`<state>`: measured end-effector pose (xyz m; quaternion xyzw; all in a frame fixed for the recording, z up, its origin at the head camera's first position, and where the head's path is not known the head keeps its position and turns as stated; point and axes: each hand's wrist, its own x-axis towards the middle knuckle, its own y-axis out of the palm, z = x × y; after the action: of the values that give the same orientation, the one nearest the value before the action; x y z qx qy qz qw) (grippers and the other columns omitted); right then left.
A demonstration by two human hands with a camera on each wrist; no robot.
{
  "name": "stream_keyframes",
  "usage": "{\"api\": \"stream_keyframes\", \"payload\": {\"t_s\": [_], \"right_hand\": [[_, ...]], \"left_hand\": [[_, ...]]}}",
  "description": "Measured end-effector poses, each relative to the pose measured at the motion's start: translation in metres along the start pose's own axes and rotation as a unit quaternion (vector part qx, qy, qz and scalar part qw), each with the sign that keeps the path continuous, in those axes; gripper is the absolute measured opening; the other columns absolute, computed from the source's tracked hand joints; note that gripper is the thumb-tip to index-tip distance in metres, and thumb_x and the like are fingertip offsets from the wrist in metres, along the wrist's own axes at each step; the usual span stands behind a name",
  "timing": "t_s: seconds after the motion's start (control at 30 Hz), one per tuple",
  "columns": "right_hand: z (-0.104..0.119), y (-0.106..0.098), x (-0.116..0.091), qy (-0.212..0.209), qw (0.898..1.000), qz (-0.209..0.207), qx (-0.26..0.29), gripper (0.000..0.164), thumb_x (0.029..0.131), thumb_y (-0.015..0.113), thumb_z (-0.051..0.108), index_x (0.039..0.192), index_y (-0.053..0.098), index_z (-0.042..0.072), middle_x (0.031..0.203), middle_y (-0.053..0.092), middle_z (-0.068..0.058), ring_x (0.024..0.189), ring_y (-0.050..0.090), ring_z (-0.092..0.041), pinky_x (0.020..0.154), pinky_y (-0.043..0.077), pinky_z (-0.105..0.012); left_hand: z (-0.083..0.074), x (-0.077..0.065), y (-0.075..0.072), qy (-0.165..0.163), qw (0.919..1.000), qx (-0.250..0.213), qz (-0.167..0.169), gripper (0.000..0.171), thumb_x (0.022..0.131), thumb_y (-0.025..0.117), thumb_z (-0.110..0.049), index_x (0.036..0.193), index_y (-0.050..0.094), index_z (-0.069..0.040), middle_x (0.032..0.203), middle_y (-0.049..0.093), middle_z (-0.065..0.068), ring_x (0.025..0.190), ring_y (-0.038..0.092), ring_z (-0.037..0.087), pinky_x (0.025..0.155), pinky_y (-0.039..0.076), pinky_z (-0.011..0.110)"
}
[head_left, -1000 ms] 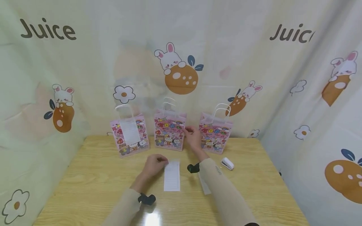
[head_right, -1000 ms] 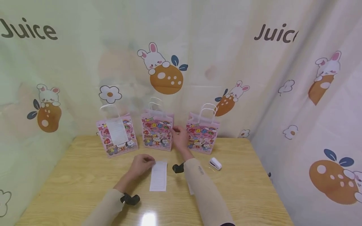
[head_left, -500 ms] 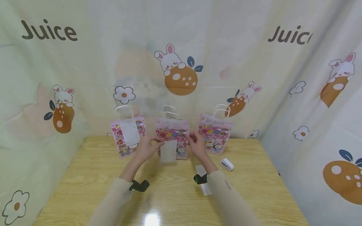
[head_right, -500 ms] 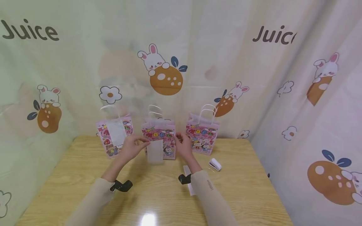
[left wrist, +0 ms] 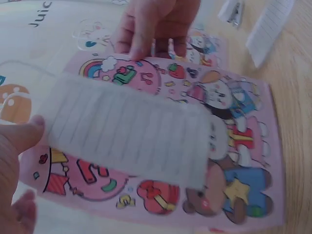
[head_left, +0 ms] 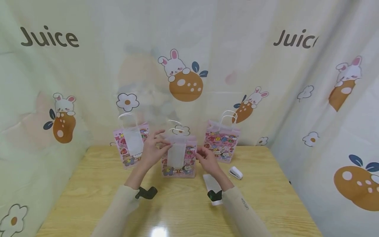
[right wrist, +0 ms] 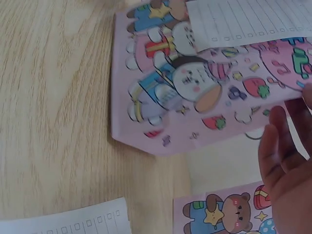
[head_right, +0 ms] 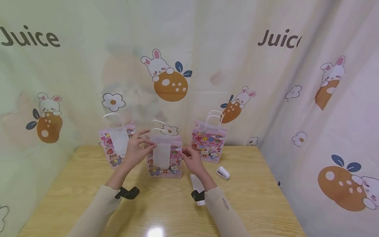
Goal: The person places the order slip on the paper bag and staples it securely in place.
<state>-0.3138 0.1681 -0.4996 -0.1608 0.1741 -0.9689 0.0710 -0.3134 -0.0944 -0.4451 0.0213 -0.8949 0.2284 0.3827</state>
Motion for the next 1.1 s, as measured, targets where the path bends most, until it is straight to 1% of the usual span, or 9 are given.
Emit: {"api": "stream_keyframes", "payload": {"t_s": [0.1, 0.2, 0.4, 0.47, 0.57, 0.7, 0.8, 0.93, 1.1], "right_hand": [[0.001, 0.000, -0.002, -0.013, 0.999, 0.023, -0.019, 0.012, 0.097, 0.061, 0.011, 0.102, 0.066, 0.002, 0.094, 0.068, -0.011, 0.084, 0.062, -0.029, 0.068, 0.051, -0.030], [0.005, 0.001, -0.002, -0.038, 0.996, 0.022, -0.072, 0.012, 0.094, 0.066, 0.012, 0.102, 0.063, 0.004, 0.097, 0.065, -0.007, 0.087, 0.061, -0.023, 0.071, 0.051, -0.034], [0.034, 0.003, 0.009, -0.082, 0.987, 0.003, -0.136, 0.069, 0.082, 0.079, 0.031, 0.136, 0.043, 0.009, 0.129, 0.050, -0.014, 0.116, 0.049, -0.031, 0.089, 0.047, -0.051], [0.046, 0.004, 0.016, -0.086, 0.985, 0.009, -0.150, 0.078, 0.080, 0.080, 0.039, 0.142, 0.041, 0.010, 0.135, 0.049, -0.013, 0.121, 0.048, -0.031, 0.094, 0.045, -0.051], [0.059, 0.007, 0.028, -0.082, 0.983, 0.026, -0.162, 0.069, 0.081, 0.079, 0.039, 0.135, 0.052, 0.007, 0.129, 0.057, -0.010, 0.115, 0.056, -0.027, 0.091, 0.049, -0.045], [0.068, 0.011, 0.037, -0.082, 0.981, 0.033, -0.173, 0.035, 0.084, 0.079, 0.028, 0.108, 0.069, 0.005, 0.105, 0.069, -0.006, 0.094, 0.067, -0.021, 0.077, 0.055, -0.035], [0.071, 0.014, 0.040, -0.081, 0.982, 0.033, -0.166, 0.019, 0.084, 0.079, 0.022, 0.093, 0.072, 0.007, 0.093, 0.070, -0.005, 0.086, 0.069, -0.019, 0.070, 0.055, -0.031], [0.071, 0.016, 0.042, -0.067, 0.988, 0.040, -0.136, 0.014, 0.084, 0.079, 0.018, 0.088, 0.071, 0.007, 0.090, 0.071, -0.006, 0.083, 0.070, -0.018, 0.066, 0.056, -0.028], [0.070, 0.017, 0.042, -0.057, 0.991, 0.044, -0.117, 0.014, 0.084, 0.078, 0.017, 0.089, 0.071, 0.006, 0.091, 0.072, -0.007, 0.084, 0.071, -0.020, 0.066, 0.056, -0.029]], "left_hand": [[0.001, 0.001, 0.001, -0.024, 0.9992, -0.027, 0.017, 0.009, 0.077, 0.082, -0.004, 0.076, 0.074, -0.005, 0.126, 0.060, 0.013, 0.109, 0.059, 0.031, 0.073, 0.057, 0.034], [0.002, 0.001, 0.000, -0.039, 0.9976, -0.053, 0.022, 0.009, 0.078, 0.081, -0.001, 0.076, 0.072, -0.002, 0.119, 0.062, 0.017, 0.107, 0.060, 0.032, 0.073, 0.056, 0.028], [0.005, 0.000, -0.004, -0.057, 0.9925, -0.103, 0.034, 0.006, 0.079, 0.079, 0.000, 0.081, 0.073, 0.001, 0.107, 0.065, 0.018, 0.090, 0.066, 0.028, 0.071, 0.056, 0.026], [0.005, -0.001, -0.004, -0.067, 0.9908, -0.112, 0.037, 0.006, 0.080, 0.079, -0.002, 0.083, 0.074, 0.000, 0.105, 0.065, 0.014, 0.089, 0.066, 0.026, 0.071, 0.056, 0.027], [0.005, -0.002, -0.004, -0.080, 0.9906, -0.105, 0.035, 0.006, 0.080, 0.080, -0.004, 0.083, 0.075, -0.002, 0.104, 0.066, 0.011, 0.092, 0.065, 0.025, 0.072, 0.056, 0.026], [0.006, -0.005, -0.003, -0.079, 0.9927, -0.088, 0.021, 0.007, 0.079, 0.081, -0.005, 0.081, 0.075, -0.002, 0.104, 0.068, 0.011, 0.096, 0.064, 0.026, 0.076, 0.056, 0.029], [0.007, -0.007, -0.003, -0.084, 0.9939, -0.071, 0.007, 0.009, 0.079, 0.081, -0.007, 0.081, 0.074, -0.003, 0.104, 0.069, 0.009, 0.098, 0.063, 0.024, 0.083, 0.053, 0.032], [0.007, -0.007, -0.005, -0.112, 0.9926, -0.047, 0.000, 0.021, 0.079, 0.083, -0.015, 0.090, 0.067, -0.007, 0.101, 0.069, 0.005, 0.093, 0.060, 0.021, 0.082, 0.047, 0.038], [0.007, -0.005, -0.008, -0.151, 0.9879, -0.025, 0.026, 0.039, 0.079, 0.083, -0.025, 0.109, 0.066, -0.008, 0.099, 0.068, 0.006, 0.093, 0.060, 0.022, 0.079, 0.049, 0.040]]}}
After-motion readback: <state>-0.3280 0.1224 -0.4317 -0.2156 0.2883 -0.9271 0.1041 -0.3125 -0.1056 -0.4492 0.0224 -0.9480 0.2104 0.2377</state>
